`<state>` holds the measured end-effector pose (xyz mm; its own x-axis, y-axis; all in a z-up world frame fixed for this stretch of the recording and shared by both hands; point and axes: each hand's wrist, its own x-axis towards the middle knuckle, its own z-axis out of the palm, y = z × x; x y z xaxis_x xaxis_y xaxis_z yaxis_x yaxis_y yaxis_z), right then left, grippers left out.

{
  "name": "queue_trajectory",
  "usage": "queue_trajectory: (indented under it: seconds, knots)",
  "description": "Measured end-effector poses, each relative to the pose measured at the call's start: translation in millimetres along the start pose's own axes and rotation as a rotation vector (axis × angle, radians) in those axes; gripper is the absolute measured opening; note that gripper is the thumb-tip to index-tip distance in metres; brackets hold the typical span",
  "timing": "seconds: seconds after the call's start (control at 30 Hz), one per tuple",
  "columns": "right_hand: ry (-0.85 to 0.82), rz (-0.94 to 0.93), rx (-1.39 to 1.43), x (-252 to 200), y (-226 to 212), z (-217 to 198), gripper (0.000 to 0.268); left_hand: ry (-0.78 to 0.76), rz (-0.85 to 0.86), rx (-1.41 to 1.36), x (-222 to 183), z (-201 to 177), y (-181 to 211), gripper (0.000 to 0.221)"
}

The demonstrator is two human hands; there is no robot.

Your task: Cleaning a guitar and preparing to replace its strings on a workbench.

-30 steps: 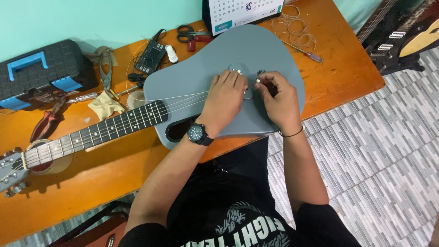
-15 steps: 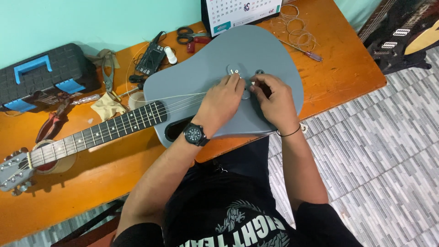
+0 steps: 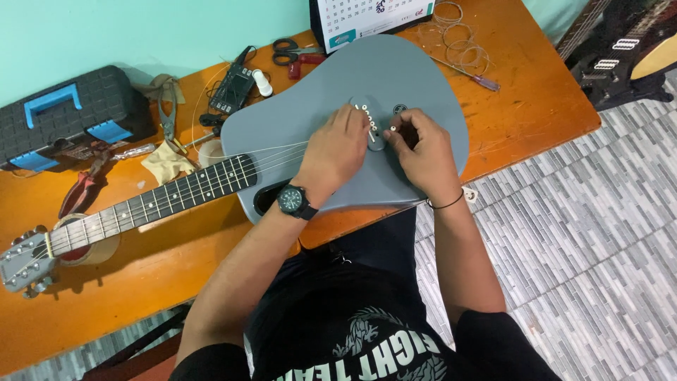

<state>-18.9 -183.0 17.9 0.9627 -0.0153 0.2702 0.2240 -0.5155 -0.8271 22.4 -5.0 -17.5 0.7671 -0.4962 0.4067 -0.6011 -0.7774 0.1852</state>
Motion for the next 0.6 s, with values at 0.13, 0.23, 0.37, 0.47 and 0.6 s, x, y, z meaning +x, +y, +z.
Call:
queue_trajectory:
  seconds: [0.13,0.23,0.37,0.47,0.6]
  knots:
    - [0.024,-0.015,-0.007,0,-10,0,0.01,0.154,-0.056,-0.16,-3,-12,-3,0.014]
    - [0.036,-0.086,-0.021,-1,-21,2,0.012,0.231,-0.049,-0.18,-6,-24,0,0.01]
    - [0.0,-0.25,0.022,-5,-35,15,0.013,0.287,-0.052,-0.247,-18,-48,3,0.011]
    - [-0.003,-0.232,0.114,-8,-43,31,0.008,0.338,-0.008,-0.258,-34,-63,-8,0.009]
    - [-0.099,-0.232,0.173,-17,-61,54,0.006,0.404,0.039,-0.249,-66,-94,-21,0.008]
